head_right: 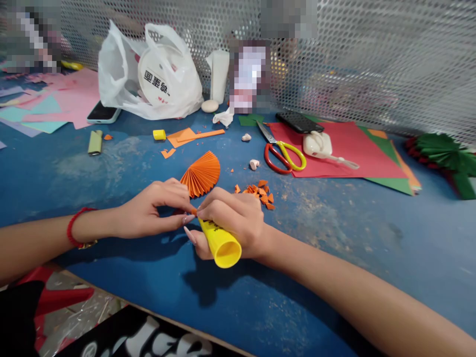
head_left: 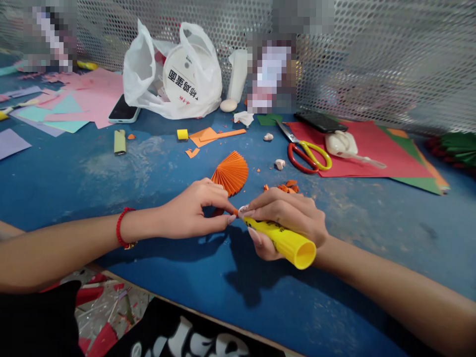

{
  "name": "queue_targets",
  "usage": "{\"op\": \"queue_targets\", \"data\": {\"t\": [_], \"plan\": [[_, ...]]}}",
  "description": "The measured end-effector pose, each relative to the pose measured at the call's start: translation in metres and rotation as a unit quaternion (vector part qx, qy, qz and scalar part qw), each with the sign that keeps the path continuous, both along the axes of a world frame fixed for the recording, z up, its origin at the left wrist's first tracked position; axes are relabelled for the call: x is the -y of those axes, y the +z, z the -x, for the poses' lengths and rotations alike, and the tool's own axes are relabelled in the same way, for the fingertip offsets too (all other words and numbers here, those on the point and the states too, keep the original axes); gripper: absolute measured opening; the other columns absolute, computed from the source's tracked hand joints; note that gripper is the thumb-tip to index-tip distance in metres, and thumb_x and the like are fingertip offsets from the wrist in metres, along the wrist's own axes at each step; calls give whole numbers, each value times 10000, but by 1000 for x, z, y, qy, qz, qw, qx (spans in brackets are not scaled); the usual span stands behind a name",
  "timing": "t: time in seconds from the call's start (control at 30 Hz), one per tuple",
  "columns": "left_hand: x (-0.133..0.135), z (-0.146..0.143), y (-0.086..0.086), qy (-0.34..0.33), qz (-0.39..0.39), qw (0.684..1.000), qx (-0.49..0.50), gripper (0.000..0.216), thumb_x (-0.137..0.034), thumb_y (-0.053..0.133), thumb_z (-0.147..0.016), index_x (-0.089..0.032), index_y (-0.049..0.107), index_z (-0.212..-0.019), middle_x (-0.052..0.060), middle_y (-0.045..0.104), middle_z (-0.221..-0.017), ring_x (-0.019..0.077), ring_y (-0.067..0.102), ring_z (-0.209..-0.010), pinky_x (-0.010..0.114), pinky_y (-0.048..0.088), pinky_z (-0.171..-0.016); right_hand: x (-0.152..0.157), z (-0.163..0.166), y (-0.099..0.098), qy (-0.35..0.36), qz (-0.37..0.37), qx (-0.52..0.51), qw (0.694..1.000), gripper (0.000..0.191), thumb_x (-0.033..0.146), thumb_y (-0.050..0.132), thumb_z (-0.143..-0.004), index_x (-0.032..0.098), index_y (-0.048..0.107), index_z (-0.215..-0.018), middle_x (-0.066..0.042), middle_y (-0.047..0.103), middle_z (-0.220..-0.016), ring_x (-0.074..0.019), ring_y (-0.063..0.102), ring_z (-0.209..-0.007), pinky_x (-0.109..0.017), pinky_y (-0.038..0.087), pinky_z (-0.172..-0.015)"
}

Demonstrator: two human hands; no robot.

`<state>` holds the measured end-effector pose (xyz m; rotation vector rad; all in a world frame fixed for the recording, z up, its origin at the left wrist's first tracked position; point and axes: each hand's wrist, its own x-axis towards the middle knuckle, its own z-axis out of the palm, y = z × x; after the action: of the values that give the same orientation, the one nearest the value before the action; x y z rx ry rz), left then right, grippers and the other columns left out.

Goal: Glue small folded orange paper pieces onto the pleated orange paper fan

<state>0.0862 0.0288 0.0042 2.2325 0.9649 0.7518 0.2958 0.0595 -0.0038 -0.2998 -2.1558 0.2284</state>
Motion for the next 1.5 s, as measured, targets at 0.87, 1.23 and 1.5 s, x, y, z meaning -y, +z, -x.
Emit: {"op": "queue_targets", "data": {"t": [0.87, 1.23, 1.5], "plan": [[-2, 5, -3, -76, -403, 854, -321, 306, -292, 456, -1009, -143, 649, -1193, 49, 679, -855, 204, 612, -872, 398, 387, -946, -25, -2, -11, -23, 114, -50, 992, 179, 245, 586, -868, 261, 528, -700, -31, 660, -637, -167, 607, -545, -321, 462, -495], [-7, 16, 10, -167, -397, 879, -205, 264, -247, 568, -911, -203, 660, -668, -7, 613, -585, 163, 566, -633, 380, 446, -817, -1, 13, -13, 57, 227, -9, 972, 223, 276, 597, -871, 231, 489, -682, -5, 579, -596, -128, 520, -506, -277, 392, -466], [-6, 15, 5, -188, -334, 902, -198, 243, -255, 566, -876, -184, 634, -654, 10, 593, -554, 160, 538, -567, 368, 438, -703, -3, 19, -21, 77, 211, 16, 974, 262, 330, 636, -877, 195, 509, -691, 11, 567, -614, -90, 474, -513, -244, 340, -466]]}}
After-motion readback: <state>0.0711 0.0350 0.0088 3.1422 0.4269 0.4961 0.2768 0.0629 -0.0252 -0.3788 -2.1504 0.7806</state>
